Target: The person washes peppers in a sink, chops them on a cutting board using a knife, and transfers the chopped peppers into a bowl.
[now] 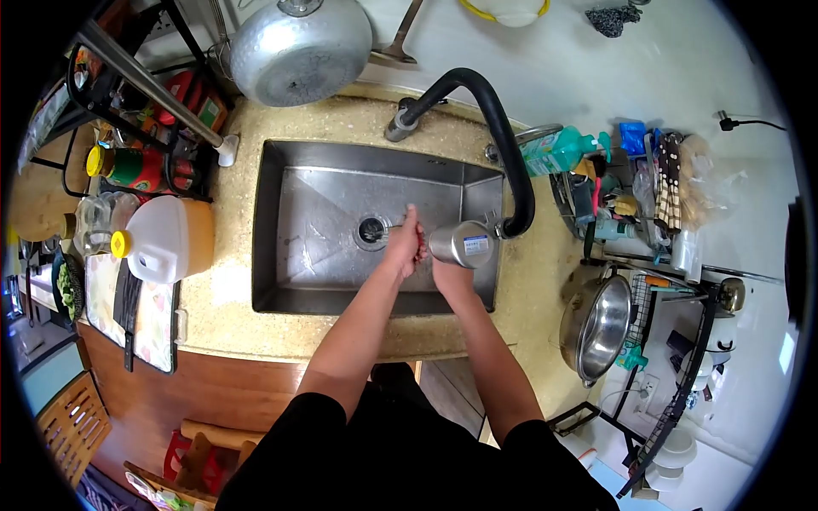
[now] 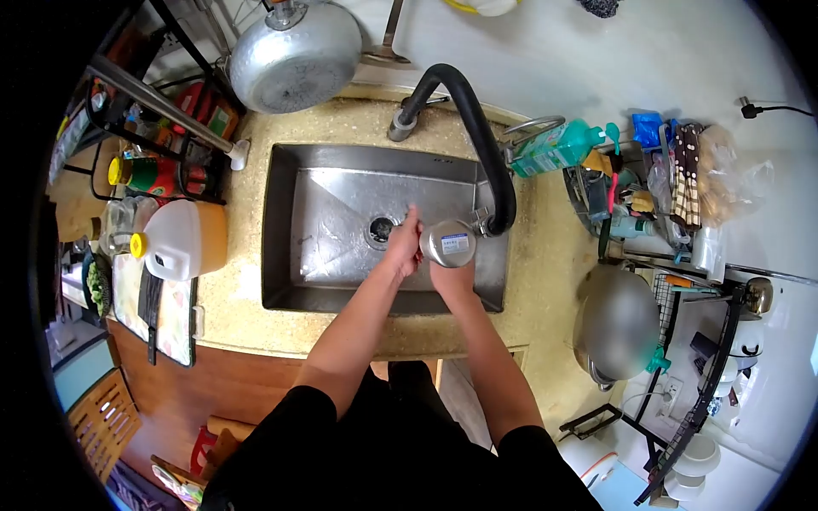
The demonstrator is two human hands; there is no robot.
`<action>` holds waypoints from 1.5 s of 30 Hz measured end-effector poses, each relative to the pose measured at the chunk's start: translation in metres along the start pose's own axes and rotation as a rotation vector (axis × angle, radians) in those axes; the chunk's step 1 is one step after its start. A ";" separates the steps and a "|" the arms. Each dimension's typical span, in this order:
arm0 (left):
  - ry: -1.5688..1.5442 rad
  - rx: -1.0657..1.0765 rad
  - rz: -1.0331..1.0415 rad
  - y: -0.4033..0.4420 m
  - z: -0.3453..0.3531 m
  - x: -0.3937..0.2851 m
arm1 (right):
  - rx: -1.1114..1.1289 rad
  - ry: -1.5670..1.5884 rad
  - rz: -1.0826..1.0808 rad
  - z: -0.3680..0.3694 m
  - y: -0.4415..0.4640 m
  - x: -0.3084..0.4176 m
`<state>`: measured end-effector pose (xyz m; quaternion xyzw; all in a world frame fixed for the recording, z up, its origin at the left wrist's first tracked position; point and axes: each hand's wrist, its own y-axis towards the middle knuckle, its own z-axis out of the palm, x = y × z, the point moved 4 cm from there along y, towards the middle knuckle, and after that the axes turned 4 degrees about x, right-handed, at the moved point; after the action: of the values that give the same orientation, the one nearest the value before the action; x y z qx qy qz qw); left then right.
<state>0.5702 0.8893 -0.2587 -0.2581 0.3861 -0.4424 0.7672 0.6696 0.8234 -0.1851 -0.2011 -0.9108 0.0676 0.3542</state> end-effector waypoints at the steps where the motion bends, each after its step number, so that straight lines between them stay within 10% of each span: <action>1: -0.017 0.055 0.023 -0.003 0.014 0.005 | -0.070 0.074 -0.043 0.012 0.007 -0.028; 5: -0.222 0.159 0.167 -0.018 0.060 0.005 | -0.151 1.277 0.198 0.027 0.034 -0.023; 8: -0.171 0.042 0.163 0.017 0.036 0.007 | 0.003 0.287 -0.061 0.008 0.017 0.027; 14: -0.267 0.121 0.184 -0.014 0.044 0.023 | 0.077 1.162 0.251 0.034 0.043 -0.074; 19: -0.528 0.189 -0.147 0.041 0.020 0.043 | -0.067 0.152 -0.313 -0.036 0.110 -0.048; 24: -0.359 0.326 -0.180 0.008 0.054 0.031 | -0.156 -0.190 -0.328 -0.086 0.175 0.033; 26: -0.410 0.310 -0.087 0.005 0.049 0.025 | -0.074 -0.177 -0.182 -0.090 0.198 0.067; 31: 0.556 0.154 -0.043 -0.024 0.011 0.008 | -0.044 0.141 -0.326 -0.071 0.263 0.062; 34: 1.360 -0.018 0.443 -0.031 -0.022 -0.017 | -0.005 0.175 -0.265 -0.082 0.243 0.095; 38: 1.663 0.141 0.417 -0.081 -0.041 -0.054 | 0.022 0.097 -0.342 -0.095 0.211 0.098; 44: 0.842 0.467 0.113 -0.135 -0.080 -0.119 | -0.042 1.267 0.251 -0.086 0.055 -0.122; 45: 0.934 0.432 0.079 -0.124 -0.090 -0.114 | -0.073 0.312 0.036 -0.095 0.004 -0.110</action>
<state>0.4019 0.9259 -0.1767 0.1461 0.5967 -0.5510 0.5648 0.8084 0.7795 -0.1835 -0.2382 -0.8428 0.0089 0.4825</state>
